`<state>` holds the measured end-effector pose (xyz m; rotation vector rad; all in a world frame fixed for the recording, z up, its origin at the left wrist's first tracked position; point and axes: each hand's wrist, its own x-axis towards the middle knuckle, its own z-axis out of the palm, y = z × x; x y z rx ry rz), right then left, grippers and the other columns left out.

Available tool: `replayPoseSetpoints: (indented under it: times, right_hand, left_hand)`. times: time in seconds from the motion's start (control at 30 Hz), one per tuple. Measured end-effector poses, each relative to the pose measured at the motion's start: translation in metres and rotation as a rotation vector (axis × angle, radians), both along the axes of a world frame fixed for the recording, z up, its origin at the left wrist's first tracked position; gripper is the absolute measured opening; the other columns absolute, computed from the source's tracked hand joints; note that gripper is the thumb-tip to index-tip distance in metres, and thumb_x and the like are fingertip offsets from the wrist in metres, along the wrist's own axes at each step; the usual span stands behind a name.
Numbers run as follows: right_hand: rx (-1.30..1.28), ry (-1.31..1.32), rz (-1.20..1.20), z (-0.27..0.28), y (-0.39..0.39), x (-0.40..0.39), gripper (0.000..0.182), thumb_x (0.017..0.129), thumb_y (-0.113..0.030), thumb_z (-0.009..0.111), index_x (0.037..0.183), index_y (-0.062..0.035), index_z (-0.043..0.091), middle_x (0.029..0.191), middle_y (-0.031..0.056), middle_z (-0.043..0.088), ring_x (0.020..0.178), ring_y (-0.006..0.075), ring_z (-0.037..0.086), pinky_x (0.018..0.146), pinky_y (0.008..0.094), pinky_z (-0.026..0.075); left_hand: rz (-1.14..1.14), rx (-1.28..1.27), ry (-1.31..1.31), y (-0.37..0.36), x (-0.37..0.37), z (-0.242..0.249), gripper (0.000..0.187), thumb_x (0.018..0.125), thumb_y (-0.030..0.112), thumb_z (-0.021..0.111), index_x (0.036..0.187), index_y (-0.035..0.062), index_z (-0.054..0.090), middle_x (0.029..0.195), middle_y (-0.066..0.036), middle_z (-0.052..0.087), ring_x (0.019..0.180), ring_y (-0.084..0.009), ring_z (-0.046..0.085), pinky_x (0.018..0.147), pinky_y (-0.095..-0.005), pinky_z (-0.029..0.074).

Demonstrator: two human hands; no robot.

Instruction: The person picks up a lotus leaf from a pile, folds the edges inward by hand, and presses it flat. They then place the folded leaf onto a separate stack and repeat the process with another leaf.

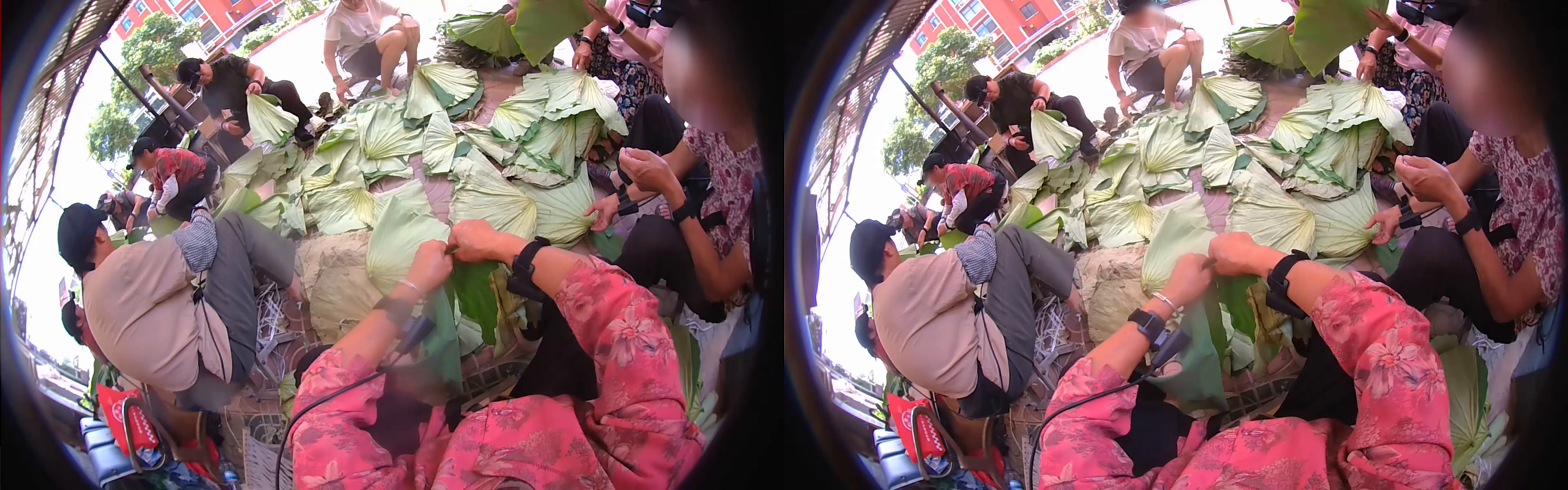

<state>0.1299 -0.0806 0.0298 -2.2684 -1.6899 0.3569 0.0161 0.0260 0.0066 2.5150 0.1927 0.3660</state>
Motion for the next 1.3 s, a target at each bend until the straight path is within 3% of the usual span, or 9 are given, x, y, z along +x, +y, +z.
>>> replayPoseSetpoints:
  times: [0.43,0.67,0.77,0.87,0.97,1.07,1.3]
  right_hand:
    - [-0.008,0.050,0.060,0.014,-0.005,0.002,0.017,0.064,-0.024,0.060,0.074,-0.0115,0.064,0.073,0.0137,0.061,0.074,0.0338,0.059,0.062,0.0417,0.047]
    - [-0.046,0.009,0.051,0.010,-0.006,-0.003,0.017,0.064,-0.023,0.060,0.075,-0.0116,0.065,0.073,0.0129,0.062,0.074,0.0333,0.060,0.062,0.0415,0.048]
    - [-0.069,0.013,0.071,0.011,-0.005,-0.001,0.017,0.064,-0.025,0.060,0.074,-0.0124,0.065,0.072,0.0131,0.062,0.074,0.0331,0.060,0.061,0.0421,0.048]
    - [-0.096,0.053,0.032,0.019,-0.005,-0.004,0.020,0.064,-0.020,0.060,0.081,-0.0092,0.062,0.077,0.0159,0.061,0.078,0.0344,0.059,0.065,0.0419,0.047]
    - [0.117,0.266,0.063,-0.006,0.000,-0.002,0.025,0.065,-0.013,0.060,0.088,-0.0044,0.058,0.083,0.0194,0.061,0.084,0.0359,0.058,0.070,0.0415,0.046]
    - [0.025,0.275,-0.060,0.004,0.000,-0.012,0.027,0.068,-0.006,0.055,0.095,-0.0041,0.060,0.092,0.0210,0.061,0.092,0.0343,0.057,0.077,0.0392,0.046]
    - [0.114,0.272,-0.067,-0.013,0.003,-0.010,0.021,0.066,-0.009,0.057,0.086,-0.0004,0.059,0.086,0.0214,0.060,0.087,0.0365,0.058,0.073,0.0407,0.046]
  left_hand:
    - [0.021,-0.142,0.066,-0.008,-0.012,0.032,0.013,0.067,0.009,0.057,0.069,-0.0032,0.060,0.064,-0.025,0.055,0.065,-0.0397,0.055,0.062,-0.0427,0.045]
    - [0.096,0.016,0.024,-0.008,-0.010,-0.003,0.011,0.065,0.008,0.058,0.070,-0.0009,0.060,0.068,-0.022,0.057,0.070,-0.0384,0.057,0.066,-0.0442,0.046]
    - [0.044,0.020,0.055,-0.004,-0.010,0.003,0.018,0.071,0.014,0.061,0.080,-0.0020,0.063,0.074,-0.022,0.059,0.072,-0.0375,0.058,0.065,-0.0403,0.046]
    - [0.077,-0.023,0.091,-0.005,-0.010,0.017,0.017,0.070,0.011,0.059,0.081,-0.0015,0.063,0.075,-0.022,0.059,0.072,-0.0373,0.058,0.066,-0.0399,0.046]
    - [0.076,-0.048,0.013,-0.004,-0.007,0.021,0.017,0.069,0.009,0.057,0.082,-0.0008,0.062,0.075,-0.022,0.060,0.073,-0.0373,0.058,0.067,-0.0397,0.046]
    - [0.108,-0.123,-0.080,-0.006,-0.003,0.012,0.018,0.067,0.004,0.053,0.082,0.0029,0.063,0.075,-0.023,0.059,0.075,-0.0379,0.058,0.069,-0.0437,0.046]
    - [0.175,-0.032,0.049,-0.011,-0.001,0.017,0.019,0.067,0.003,0.052,0.082,0.0023,0.063,0.076,-0.023,0.060,0.076,-0.0385,0.058,0.069,-0.0440,0.046]
